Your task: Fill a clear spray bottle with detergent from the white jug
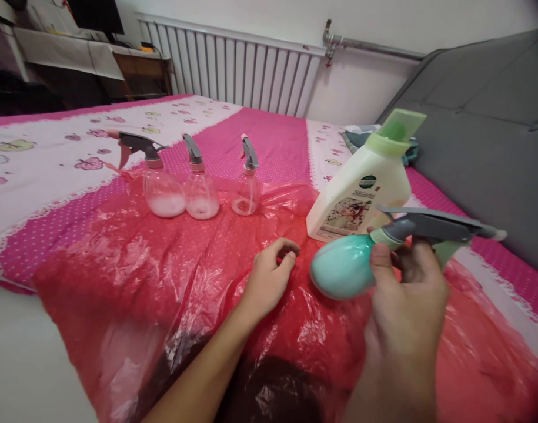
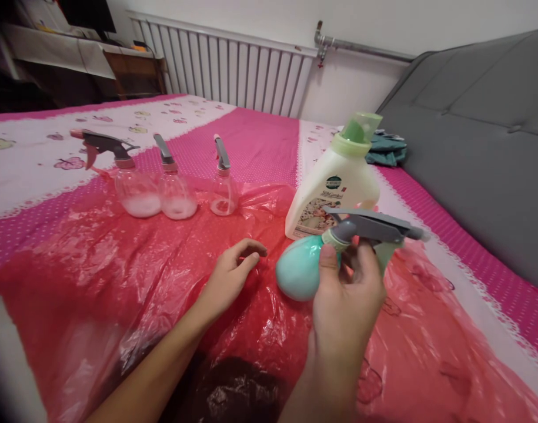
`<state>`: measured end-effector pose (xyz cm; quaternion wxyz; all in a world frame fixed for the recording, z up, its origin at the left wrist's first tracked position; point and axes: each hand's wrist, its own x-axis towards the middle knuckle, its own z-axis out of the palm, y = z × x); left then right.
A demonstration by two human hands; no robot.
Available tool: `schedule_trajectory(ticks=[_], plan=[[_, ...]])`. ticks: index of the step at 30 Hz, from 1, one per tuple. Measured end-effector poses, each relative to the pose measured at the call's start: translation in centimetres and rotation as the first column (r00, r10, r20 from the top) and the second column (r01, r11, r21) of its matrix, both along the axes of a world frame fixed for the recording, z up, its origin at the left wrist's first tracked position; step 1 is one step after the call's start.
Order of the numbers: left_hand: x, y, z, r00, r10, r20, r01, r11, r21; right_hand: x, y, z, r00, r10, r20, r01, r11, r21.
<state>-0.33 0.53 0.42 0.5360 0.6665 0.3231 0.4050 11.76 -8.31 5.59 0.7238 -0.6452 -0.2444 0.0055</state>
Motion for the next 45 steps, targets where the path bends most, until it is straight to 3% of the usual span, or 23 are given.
schedule_trajectory(ticks=[6,13,19,24,28,37,41,45], plan=[[-0.3,-0.5,0.4,0.996,-0.08,-0.033,0.083,0.992,0.092,0.3,-0.9,0.4,0.98,0.158,0.118,-0.15,0.986,-0.08],[-0.4,-0.8,0.6,0.984,-0.169,-0.056,0.177,0.928,0.328,0.7,-0.6,-0.3,0.986,0.134,0.102,-0.129,0.99,-0.048],[-0.4,-1.0,0.6,0.972,-0.219,-0.088,0.236,0.906,0.351,0.7,-0.7,-0.3,0.996,0.081,0.046,-0.082,0.996,0.016],[-0.4,-1.0,0.3,0.963,-0.249,-0.107,0.271,0.894,0.357,1.0,-1.2,0.0,0.97,0.195,0.145,-0.186,0.979,-0.079],[-0.4,-1.0,0.2,0.965,-0.242,-0.105,0.264,0.894,0.362,1.0,-1.5,0.3,0.94,0.259,0.22,-0.229,0.962,-0.151],[-0.3,-0.9,0.2,0.973,-0.191,-0.132,0.227,0.899,0.374,1.6,-1.7,-0.2,0.924,0.317,0.213,-0.273,0.938,-0.213],[-0.3,-0.9,0.3,0.984,-0.123,-0.128,0.162,0.915,0.368,1.6,-1.7,-0.1,0.892,0.394,0.221,-0.321,0.897,-0.304],[-0.2,-0.8,0.3,0.995,-0.04,-0.09,0.067,0.944,0.323,1.3,-1.9,0.4,0.877,0.391,0.281,-0.26,0.875,-0.408]])
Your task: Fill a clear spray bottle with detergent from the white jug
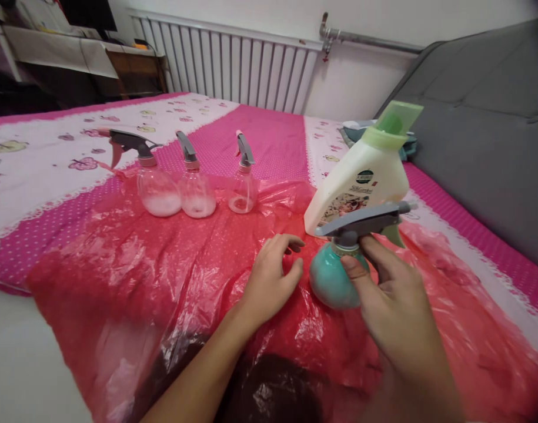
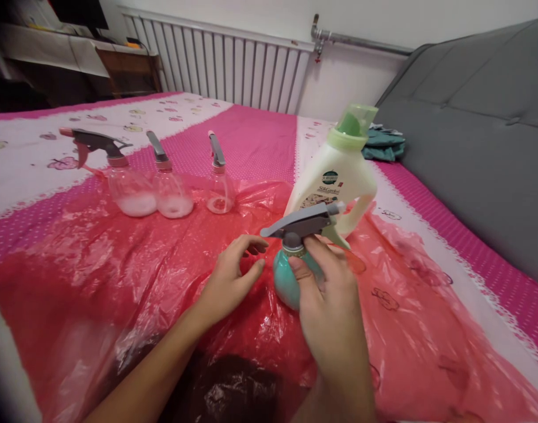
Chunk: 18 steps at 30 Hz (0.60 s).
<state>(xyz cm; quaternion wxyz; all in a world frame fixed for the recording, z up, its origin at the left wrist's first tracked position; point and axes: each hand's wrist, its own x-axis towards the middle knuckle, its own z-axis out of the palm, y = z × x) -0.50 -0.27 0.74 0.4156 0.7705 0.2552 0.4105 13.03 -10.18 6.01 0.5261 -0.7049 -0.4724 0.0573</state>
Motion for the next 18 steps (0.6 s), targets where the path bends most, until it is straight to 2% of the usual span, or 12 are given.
schedule_trajectory(ticks=[4,9,18], plan=[[0.1,0.1,0.0,0.998,0.053,0.024,-0.052,0.998,-0.04,-0.3,-0.3,0.5,0.998,-0.009,0.056,0.01,1.0,-0.017],[0.1,0.2,0.1,0.997,0.061,0.038,-0.059,0.997,-0.059,-0.3,-0.7,0.7,0.999,-0.009,0.05,0.011,0.999,-0.031],[0.0,0.3,0.3,0.998,0.056,0.03,-0.054,0.995,-0.081,0.3,-1.4,0.4,0.994,0.01,-0.105,-0.01,1.0,0.004]])
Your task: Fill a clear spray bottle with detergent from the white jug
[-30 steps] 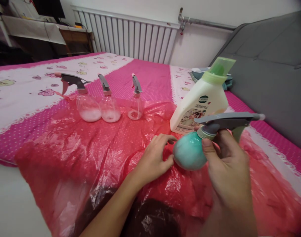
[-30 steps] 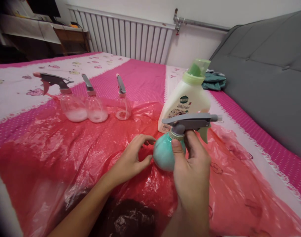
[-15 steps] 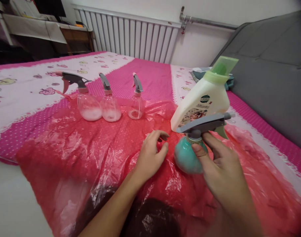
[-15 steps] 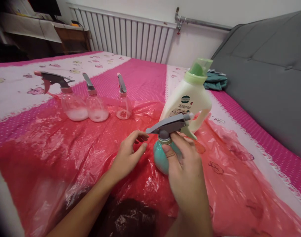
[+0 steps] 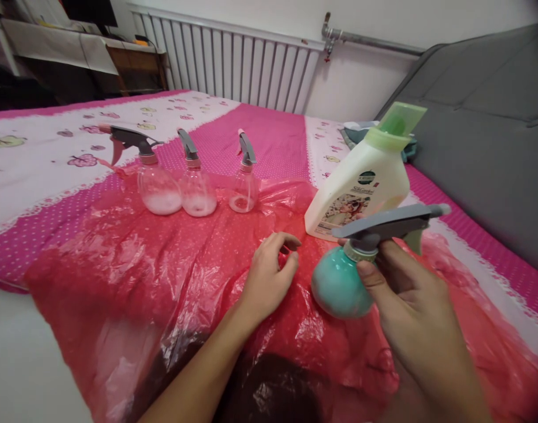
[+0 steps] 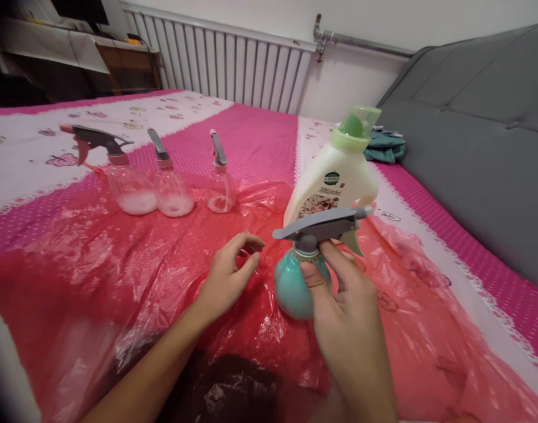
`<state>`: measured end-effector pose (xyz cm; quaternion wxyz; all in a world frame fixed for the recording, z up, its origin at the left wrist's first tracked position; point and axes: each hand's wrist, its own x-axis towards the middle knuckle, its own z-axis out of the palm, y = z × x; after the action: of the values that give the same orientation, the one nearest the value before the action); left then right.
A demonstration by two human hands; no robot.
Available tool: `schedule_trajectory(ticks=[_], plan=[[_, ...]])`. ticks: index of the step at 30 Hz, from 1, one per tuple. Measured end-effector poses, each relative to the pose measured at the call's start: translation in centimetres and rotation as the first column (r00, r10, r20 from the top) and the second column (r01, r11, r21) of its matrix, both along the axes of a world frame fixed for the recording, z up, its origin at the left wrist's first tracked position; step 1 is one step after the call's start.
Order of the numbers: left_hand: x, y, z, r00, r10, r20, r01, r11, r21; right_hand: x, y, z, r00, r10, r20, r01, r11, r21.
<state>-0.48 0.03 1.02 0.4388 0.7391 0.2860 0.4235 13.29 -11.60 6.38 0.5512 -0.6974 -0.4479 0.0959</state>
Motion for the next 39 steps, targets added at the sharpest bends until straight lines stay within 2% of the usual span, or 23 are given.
schedule_trajectory(ticks=[3,5,8,11,13,15,17,19,21,23,25,28,30,32,34,36,39], plan=[[0.1,0.1,0.0,1.0,0.0,0.01,0.0,1.0,-0.003,-0.7,0.4,0.3,0.995,0.005,-0.097,0.005,0.994,0.109],[0.1,0.1,0.0,1.0,-0.001,0.015,0.001,1.0,-0.005,-1.2,0.9,0.6,0.975,-0.029,-0.219,0.077,0.974,0.213],[0.1,0.1,-0.1,1.0,-0.006,0.013,0.006,1.0,-0.007,-1.7,1.5,0.9,0.893,-0.073,-0.444,0.228,0.924,0.307],[0.1,0.0,0.0,1.0,-0.004,0.004,0.004,1.0,-0.008,-1.6,1.7,0.9,0.826,-0.069,-0.559,0.296,0.898,0.326],[0.1,0.0,0.0,1.0,-0.001,0.0,0.001,1.0,-0.011,-1.4,1.7,0.7,0.822,-0.08,-0.564,0.305,0.898,0.317],[0.1,0.0,0.0,1.0,-0.001,-0.003,0.001,1.0,-0.015,-1.2,1.5,0.5,0.854,-0.101,-0.51,0.291,0.905,0.309],[0.1,-0.1,0.0,1.0,-0.001,0.001,0.001,1.0,-0.014,-1.1,1.2,0.4,0.917,-0.095,-0.388,0.218,0.933,0.288],[0.1,-0.1,0.0,1.0,-0.001,0.001,0.001,1.0,-0.009,-1.0,1.0,0.4,0.962,-0.035,-0.271,0.107,0.961,0.254],[0.1,-0.1,0.0,1.0,0.003,0.0,-0.003,1.0,-0.009,-1.1,0.9,0.5,0.962,0.007,-0.274,0.065,0.965,0.252],[0.1,-0.1,0.0,1.0,0.004,-0.003,-0.004,1.0,-0.015,-1.3,1.0,0.7,0.94,-0.025,-0.341,0.13,0.949,0.288],[0.1,0.0,0.0,1.0,0.001,-0.004,-0.001,1.0,-0.02,-1.5,1.1,0.8,0.935,-0.1,-0.339,0.208,0.931,0.3],[0.0,0.0,0.0,1.0,0.002,0.001,-0.002,1.0,-0.019,-1.6,1.4,0.7,0.964,-0.13,-0.231,0.194,0.94,0.28],[0.0,0.0,0.0,1.0,0.004,0.008,-0.004,1.0,-0.016,-1.6,1.5,0.6,0.957,-0.111,-0.267,0.193,0.934,0.301],[0.1,0.0,0.1,1.0,0.0,0.012,0.0,1.0,-0.014,-1.6,1.7,0.6,0.936,-0.135,-0.325,0.254,0.897,0.361],[0.1,0.0,0.1,1.0,-0.002,0.013,0.002,1.0,-0.014,-1.7,1.8,0.6,0.933,-0.182,-0.312,0.299,0.873,0.385],[0.1,-0.1,0.1,1.0,-0.002,0.013,0.002,1.0,-0.013,-1.8,2.0,0.6,0.943,-0.181,-0.278,0.279,0.886,0.37],[0.0,-0.1,0.0,1.0,0.006,0.017,-0.006,1.0,-0.014,-1.9,2.2,0.6,0.937,-0.125,-0.327,0.245,0.901,0.359]])
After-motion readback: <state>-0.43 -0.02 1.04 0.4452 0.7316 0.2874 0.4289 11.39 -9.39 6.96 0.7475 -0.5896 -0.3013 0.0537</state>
